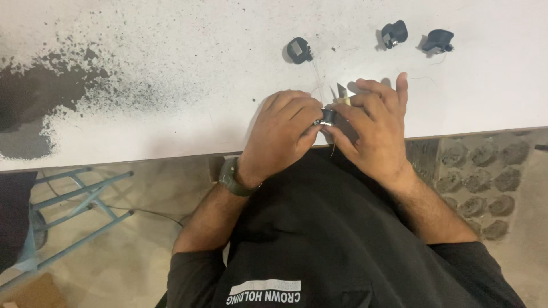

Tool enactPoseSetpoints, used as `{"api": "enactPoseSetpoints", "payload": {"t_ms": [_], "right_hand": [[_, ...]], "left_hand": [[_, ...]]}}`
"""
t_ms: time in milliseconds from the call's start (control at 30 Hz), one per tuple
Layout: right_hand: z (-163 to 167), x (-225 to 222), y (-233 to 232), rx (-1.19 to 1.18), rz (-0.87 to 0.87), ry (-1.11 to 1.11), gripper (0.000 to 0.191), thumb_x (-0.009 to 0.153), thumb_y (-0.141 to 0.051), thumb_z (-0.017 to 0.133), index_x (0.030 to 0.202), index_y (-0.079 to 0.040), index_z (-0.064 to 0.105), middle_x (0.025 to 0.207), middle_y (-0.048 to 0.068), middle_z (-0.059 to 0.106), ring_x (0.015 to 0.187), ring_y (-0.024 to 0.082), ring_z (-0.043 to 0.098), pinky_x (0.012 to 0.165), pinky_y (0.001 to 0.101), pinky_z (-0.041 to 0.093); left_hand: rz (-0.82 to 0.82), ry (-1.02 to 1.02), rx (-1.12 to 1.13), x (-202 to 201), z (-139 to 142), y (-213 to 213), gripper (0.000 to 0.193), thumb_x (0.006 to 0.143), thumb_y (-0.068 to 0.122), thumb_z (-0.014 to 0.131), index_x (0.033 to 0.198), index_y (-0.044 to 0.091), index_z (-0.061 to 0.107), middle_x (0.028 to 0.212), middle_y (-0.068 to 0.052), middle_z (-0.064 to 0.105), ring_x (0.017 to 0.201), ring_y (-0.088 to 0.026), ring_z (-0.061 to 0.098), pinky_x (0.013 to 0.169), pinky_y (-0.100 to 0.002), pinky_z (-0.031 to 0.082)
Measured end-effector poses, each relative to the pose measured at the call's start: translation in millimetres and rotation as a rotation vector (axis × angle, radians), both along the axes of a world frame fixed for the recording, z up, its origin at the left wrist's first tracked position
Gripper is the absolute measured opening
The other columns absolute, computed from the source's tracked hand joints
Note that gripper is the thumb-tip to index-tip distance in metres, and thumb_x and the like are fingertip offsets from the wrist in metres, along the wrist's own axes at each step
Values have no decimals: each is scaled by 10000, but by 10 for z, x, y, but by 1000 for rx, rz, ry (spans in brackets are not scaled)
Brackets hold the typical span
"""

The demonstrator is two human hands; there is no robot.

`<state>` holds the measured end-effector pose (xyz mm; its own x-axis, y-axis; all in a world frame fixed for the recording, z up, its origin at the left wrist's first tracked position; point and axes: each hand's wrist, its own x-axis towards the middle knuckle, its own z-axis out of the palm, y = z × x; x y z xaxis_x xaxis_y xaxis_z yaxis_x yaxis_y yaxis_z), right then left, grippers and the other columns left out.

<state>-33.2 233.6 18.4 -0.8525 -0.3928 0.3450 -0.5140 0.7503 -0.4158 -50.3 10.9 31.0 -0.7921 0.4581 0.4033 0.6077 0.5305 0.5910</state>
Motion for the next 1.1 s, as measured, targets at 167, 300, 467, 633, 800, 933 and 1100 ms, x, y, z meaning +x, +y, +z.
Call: {"api": "enactPoseSetpoints", "payload": {"t_ms": [167,300,467,633,800,933,1100], "right_hand": [[-67,16,47,-36,-25,-14,347,839,-222,910,1120,-105,743,1118,67,583,1327,317,522,1293,665,144],[-124,33,51,-57,-44,10,341,820,-212,916,1076,-96,724,1102,76,581,1287,315,535,1288,676,148],[-136,70,7,-61,-66,31,352,828,-241,928,1050,-84,704,1104,97,574,1254,335,527,1262,692,142],[-117,118,9,-49,-71,-11,437,805,-295,927,1108,-63,716,1119,132,597,1262,381,515,1208,706,130],[-127,242,77,-210,-48,131,277,908,-24,808,1146,-109,693,1050,85,590,1268,340,615,1318,629,124],[-205,310,54,-333,48,99,319,913,35,776,1155,-39,583,1025,80,628,1218,329,646,1306,632,130],[-267,300,-23,-283,34,32,282,877,19,791,1072,-54,600,996,73,675,1203,307,660,1317,626,160]], "left_hand": [[-27,22,21,26,-5,13,200,907,108,801,1086,124,713,1302,-11,660,1242,-218,598,1022,-407,487],[-58,6,41,72,-10,-29,186,873,113,798,1035,126,707,1365,-33,623,1299,-242,572,1044,-414,488],[-36,39,-82,136,-22,-127,161,844,85,776,911,95,630,1334,-72,574,1355,-293,544,1066,-469,473],[-21,-23,4,206,16,-185,256,812,203,778,949,56,620,1289,-150,545,1329,-378,513,1078,-565,428],[107,-64,111,274,22,-123,300,915,317,805,979,76,638,1334,-119,565,1310,-348,537,1113,-535,402],[192,-37,15,320,-82,61,298,879,321,812,1041,98,697,1329,-81,574,1298,-297,531,1159,-554,346],[248,-15,-1,374,-200,133,168,950,208,786,1078,135,706,1357,-22,572,1339,-232,525,1211,-543,329]]}}
